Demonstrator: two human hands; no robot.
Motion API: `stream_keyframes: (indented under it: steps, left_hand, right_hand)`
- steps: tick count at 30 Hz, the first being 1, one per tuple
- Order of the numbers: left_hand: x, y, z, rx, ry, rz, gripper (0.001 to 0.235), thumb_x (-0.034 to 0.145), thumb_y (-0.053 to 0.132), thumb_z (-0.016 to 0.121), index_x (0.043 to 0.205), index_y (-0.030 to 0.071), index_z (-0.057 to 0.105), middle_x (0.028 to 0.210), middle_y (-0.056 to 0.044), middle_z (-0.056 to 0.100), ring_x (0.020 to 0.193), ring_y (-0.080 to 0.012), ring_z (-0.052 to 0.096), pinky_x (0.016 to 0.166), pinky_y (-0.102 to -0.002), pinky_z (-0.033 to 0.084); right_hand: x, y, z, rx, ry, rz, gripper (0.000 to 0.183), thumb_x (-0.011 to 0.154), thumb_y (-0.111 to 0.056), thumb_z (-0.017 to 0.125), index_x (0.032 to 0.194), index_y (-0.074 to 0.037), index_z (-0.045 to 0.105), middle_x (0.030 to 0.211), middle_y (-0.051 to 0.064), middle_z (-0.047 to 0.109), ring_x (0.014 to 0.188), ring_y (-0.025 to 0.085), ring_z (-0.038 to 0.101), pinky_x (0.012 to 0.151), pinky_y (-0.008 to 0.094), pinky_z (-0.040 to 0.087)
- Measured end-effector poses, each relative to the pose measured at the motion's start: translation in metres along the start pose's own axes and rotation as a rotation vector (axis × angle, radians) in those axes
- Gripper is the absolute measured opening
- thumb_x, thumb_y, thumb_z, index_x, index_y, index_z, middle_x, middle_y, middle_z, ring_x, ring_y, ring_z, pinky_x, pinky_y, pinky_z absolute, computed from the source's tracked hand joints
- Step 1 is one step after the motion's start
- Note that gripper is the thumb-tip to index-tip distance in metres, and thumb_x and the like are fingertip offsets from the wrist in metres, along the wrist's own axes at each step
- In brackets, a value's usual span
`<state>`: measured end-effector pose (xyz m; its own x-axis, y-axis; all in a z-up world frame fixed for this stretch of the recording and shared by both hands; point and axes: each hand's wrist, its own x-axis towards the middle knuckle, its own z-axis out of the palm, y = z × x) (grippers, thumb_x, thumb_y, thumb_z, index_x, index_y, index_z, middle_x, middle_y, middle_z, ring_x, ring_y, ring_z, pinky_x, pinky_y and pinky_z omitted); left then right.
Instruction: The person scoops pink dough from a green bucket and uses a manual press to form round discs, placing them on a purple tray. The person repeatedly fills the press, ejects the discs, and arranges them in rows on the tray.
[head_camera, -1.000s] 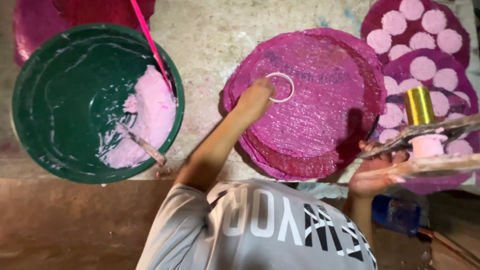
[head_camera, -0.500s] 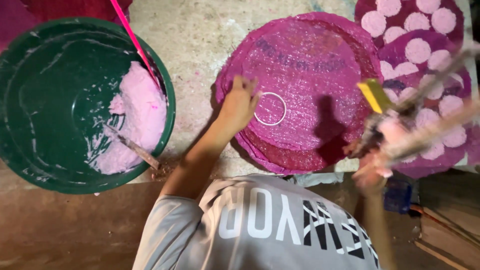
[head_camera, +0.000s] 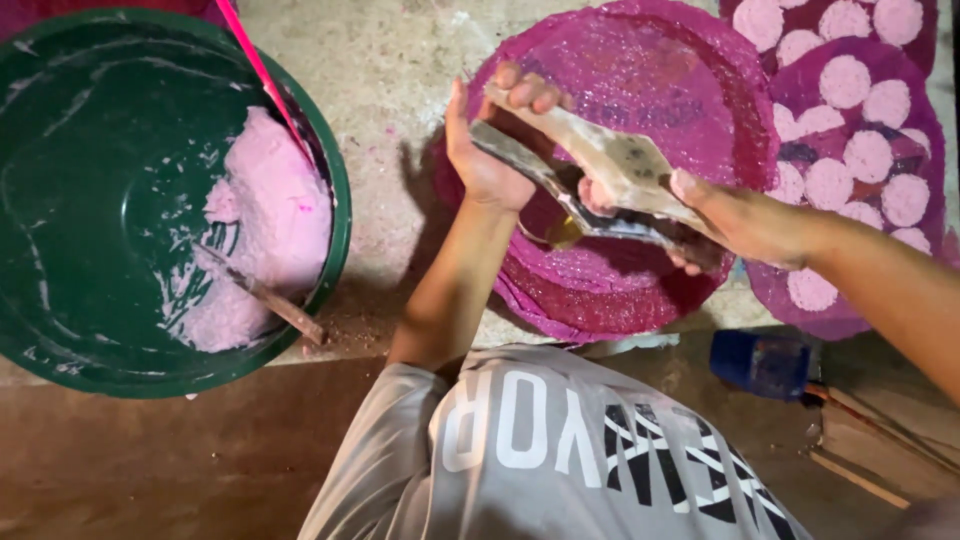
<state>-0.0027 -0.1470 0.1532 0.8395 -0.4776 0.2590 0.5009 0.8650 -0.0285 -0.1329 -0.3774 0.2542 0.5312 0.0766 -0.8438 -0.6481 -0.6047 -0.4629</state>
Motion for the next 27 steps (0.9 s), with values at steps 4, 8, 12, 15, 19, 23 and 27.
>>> stream_keyframes:
  steps: [4,8,12,15,19,23,27]
  left_hand:
    - [0.009,0.023,-0.018,0.013,-0.053,0.072,0.047,0.106,0.061,0.040,0.103,0.016,0.053,0.090,0.002,0.057,0.092,-0.0169,0.057,0.103,-0.043,0.045]
    - [0.002,0.040,-0.029,0.066,-0.036,0.076,0.045,0.104,0.061,0.043,0.099,0.017,0.053,0.087,0.004,0.057,0.090,-0.0150,0.057,0.099,-0.040,0.045]
    - [-0.007,0.027,-0.040,0.056,-0.013,0.105,0.043,0.104,0.060,0.041,0.096,0.019,0.054,0.084,0.004,0.058,0.085,-0.0141,0.057,0.094,-0.041,0.047]
    - [-0.005,0.009,-0.049,0.067,0.057,0.130,0.039,0.105,0.055,0.040,0.093,0.020,0.052,0.083,0.005,0.057,0.082,-0.0143,0.055,0.092,-0.041,0.047]
    - [0.008,-0.002,-0.055,0.039,0.100,0.098,0.032,0.100,0.049,0.041,0.089,0.020,0.049,0.079,0.006,0.052,0.079,-0.0137,0.052,0.089,-0.040,0.048]
    - [0.026,0.008,-0.049,0.107,0.063,0.079,0.031,0.097,0.048,0.043,0.085,0.020,0.048,0.076,0.007,0.047,0.076,-0.0129,0.049,0.084,-0.040,0.049]
    - [0.031,0.027,-0.041,0.207,-0.005,0.067,0.037,0.097,0.054,0.044,0.084,0.019,0.047,0.073,0.006,0.046,0.073,-0.0128,0.048,0.079,-0.038,0.049]
  right_hand:
    - [0.016,-0.019,0.005,-0.153,0.130,-0.065,0.087,0.096,-0.068,0.013,0.090,-0.001,0.069,0.075,0.014,0.071,0.068,0.025,0.069,0.067,0.042,0.060]
    - [0.026,-0.028,0.019,-0.170,0.146,-0.122,0.087,0.098,-0.068,0.019,0.085,0.001,0.069,0.069,0.012,0.070,0.063,0.023,0.068,0.065,0.041,0.058]
    - [0.020,-0.028,0.022,-0.155,0.146,-0.066,0.083,0.099,-0.065,0.023,0.082,0.002,0.069,0.066,0.012,0.068,0.059,0.024,0.066,0.062,0.041,0.056]
    - [0.012,-0.025,0.019,-0.151,0.189,-0.018,0.078,0.100,-0.063,0.026,0.085,0.001,0.068,0.066,0.012,0.066,0.060,0.025,0.065,0.061,0.043,0.055]
    - [0.006,-0.025,0.015,-0.230,0.272,-0.043,0.084,0.105,-0.063,0.025,0.084,0.007,0.066,0.066,0.016,0.064,0.060,0.027,0.064,0.062,0.044,0.055]
    - [0.012,-0.030,0.019,-0.289,0.404,-0.136,0.068,0.102,-0.059,0.028,0.101,-0.003,0.066,0.068,0.012,0.065,0.062,0.025,0.065,0.064,0.046,0.054]
    - [0.025,-0.027,0.032,-0.204,0.439,-0.279,0.062,0.104,-0.054,0.031,0.105,-0.003,0.066,0.067,0.011,0.064,0.062,0.023,0.064,0.063,0.045,0.053]
